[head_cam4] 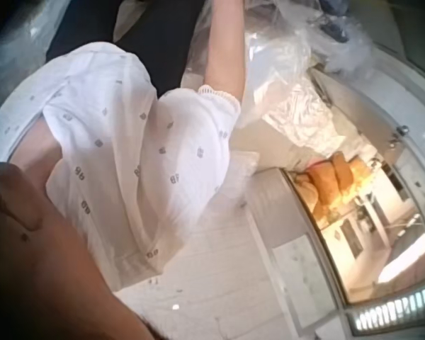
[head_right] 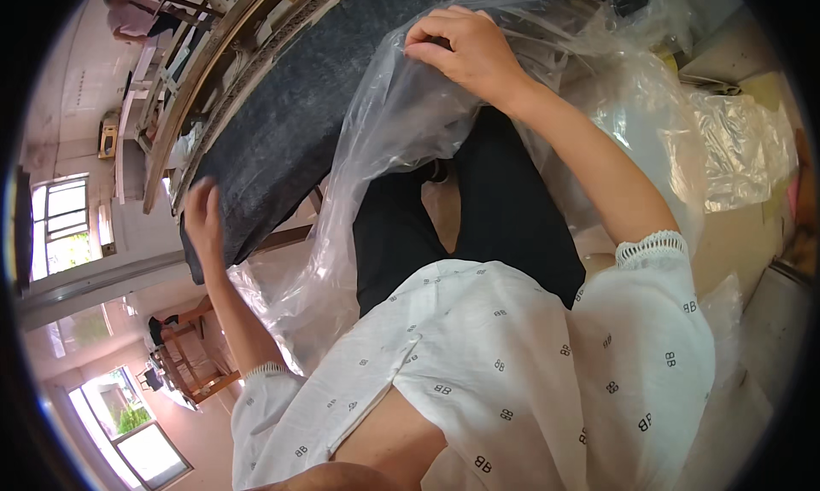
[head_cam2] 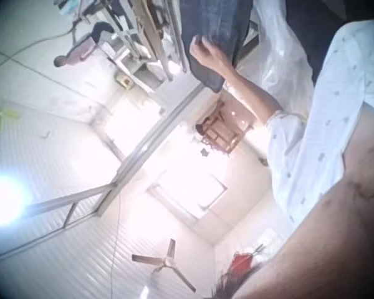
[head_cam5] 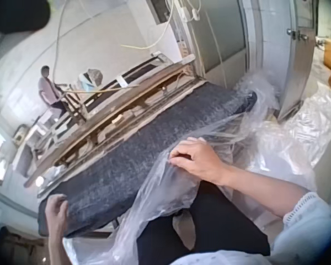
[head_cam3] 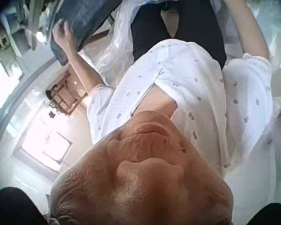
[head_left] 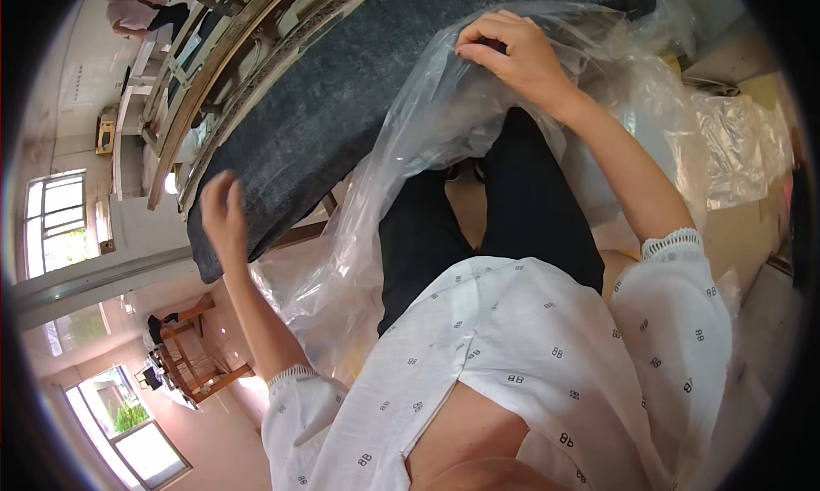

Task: The recorder is wrapping a large, dark, curved foam or rubber part with clear plastic wrap.

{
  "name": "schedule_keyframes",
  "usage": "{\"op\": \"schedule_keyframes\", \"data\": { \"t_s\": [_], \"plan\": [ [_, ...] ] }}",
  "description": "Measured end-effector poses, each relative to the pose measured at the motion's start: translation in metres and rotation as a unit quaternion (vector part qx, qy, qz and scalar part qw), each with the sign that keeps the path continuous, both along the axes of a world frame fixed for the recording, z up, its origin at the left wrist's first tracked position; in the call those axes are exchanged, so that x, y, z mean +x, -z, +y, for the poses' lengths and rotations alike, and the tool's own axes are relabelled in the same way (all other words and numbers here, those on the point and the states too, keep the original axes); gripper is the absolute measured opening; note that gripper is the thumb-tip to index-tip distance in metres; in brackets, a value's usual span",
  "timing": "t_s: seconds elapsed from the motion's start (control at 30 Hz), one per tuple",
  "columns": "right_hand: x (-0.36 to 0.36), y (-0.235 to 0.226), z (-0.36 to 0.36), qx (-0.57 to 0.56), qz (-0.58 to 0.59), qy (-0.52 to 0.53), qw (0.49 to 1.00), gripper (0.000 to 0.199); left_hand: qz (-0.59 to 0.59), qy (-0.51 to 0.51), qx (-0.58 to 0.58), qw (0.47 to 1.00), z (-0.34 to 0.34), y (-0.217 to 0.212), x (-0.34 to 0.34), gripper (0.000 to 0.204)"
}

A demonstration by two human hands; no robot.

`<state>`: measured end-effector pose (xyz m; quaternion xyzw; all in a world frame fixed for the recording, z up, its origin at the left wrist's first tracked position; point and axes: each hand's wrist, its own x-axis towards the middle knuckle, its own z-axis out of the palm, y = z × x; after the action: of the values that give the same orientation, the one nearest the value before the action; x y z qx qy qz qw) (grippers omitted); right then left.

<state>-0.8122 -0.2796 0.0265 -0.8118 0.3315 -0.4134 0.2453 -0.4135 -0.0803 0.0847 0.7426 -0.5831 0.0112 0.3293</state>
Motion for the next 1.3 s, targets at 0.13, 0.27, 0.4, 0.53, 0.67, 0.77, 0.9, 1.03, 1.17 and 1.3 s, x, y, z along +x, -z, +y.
{"op": "schedule_keyframes", "data": {
  "t_s": [0.13,0.27,0.4,0.53,0.67,0.77,0.9,1.03,1.17,1.3],
  "plan": [
    [-0.014,-0.009,0.016,0.160,-0.078,-0.043,0.983,0.019,0.038,0.236,-0.009,0.971,-0.092,-0.005,-0.124,0.014],
    [-0.022,-0.006,0.022,0.162,-0.090,-0.050,0.981,0.022,0.064,0.377,0.015,0.924,-0.137,-0.008,-0.211,0.023],
    [-0.035,-0.011,0.027,0.186,-0.153,-0.100,0.965,0.026,0.139,0.356,0.182,0.906,-0.152,0.010,-0.226,0.023],
    [-0.049,-0.013,0.040,0.273,-0.225,-0.125,0.927,0.029,0.408,0.322,0.226,0.824,-0.150,0.008,-0.237,0.019],
    [-0.063,-0.014,0.047,0.296,-0.238,-0.166,0.910,0.029,0.419,0.311,0.253,0.815,-0.142,0.000,-0.249,0.018],
    [-0.066,-0.014,0.051,0.293,-0.235,-0.152,0.914,0.034,0.163,0.345,0.024,0.924,-0.141,-0.009,-0.270,0.020],
    [-0.075,-0.010,0.056,0.299,-0.253,-0.143,0.909,0.032,-0.183,0.454,-0.056,0.870,-0.159,-0.028,-0.278,0.025],
    [-0.084,-0.012,0.053,0.468,-0.350,-0.210,0.784,0.034,-0.185,0.467,-0.073,0.861,-0.160,-0.020,-0.287,0.026],
    [-0.097,-0.016,0.047,0.522,-0.324,-0.228,0.755,0.030,0.053,0.482,-0.072,0.872,-0.156,0.003,-0.289,0.014],
    [-0.100,-0.035,0.031,0.094,-0.091,0.020,0.991,0.018,0.338,0.427,-0.011,0.838,-0.146,0.010,-0.293,0.008]
  ]
}}
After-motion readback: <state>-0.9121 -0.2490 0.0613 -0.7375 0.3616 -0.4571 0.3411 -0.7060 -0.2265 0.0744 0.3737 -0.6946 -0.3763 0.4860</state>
